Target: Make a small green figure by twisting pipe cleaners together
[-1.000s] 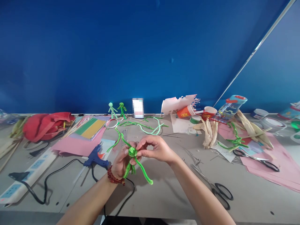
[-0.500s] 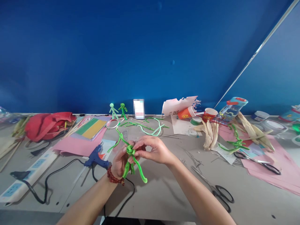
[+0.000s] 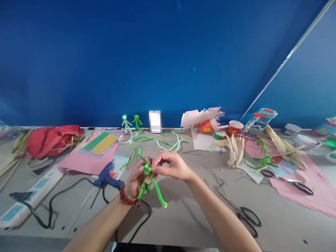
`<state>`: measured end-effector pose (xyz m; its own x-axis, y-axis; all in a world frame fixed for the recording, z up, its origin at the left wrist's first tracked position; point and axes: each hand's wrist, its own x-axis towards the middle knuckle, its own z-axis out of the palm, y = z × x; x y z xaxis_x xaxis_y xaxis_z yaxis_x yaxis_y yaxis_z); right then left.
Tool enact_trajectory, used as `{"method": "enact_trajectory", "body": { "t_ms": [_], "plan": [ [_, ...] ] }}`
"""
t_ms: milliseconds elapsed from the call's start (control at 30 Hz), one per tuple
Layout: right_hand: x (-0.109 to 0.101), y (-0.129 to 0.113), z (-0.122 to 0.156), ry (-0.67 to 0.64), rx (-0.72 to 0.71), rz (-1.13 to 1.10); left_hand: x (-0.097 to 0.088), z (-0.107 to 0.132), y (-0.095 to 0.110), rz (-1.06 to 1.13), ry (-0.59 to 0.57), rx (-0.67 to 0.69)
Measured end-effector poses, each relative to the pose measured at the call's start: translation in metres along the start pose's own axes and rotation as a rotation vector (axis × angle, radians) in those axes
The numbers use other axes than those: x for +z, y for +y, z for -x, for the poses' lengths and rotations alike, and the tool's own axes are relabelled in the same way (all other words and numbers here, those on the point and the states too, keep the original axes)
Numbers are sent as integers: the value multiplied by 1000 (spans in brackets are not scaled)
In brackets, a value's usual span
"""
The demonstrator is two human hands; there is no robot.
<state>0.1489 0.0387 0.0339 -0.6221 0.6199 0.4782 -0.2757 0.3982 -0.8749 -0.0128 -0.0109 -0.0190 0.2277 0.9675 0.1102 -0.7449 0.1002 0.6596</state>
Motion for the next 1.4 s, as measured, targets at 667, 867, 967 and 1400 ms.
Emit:
{"method": "enact_trajectory", "body": {
  "t_ms": [667,867,967,1400],
  "plan": [
    [3,-13,-1,15,377,-147,-2,-1,-5,-61,59,8],
    [2,-20,1,26,410,-120,5,-1,-3,-59,90,23],
    [2,-18,1,26,402,-153,6,-1,-2,-38,82,29],
    [2,-8,0,62,394,-220,8,-1,3,-66,125,20]
  ]
}}
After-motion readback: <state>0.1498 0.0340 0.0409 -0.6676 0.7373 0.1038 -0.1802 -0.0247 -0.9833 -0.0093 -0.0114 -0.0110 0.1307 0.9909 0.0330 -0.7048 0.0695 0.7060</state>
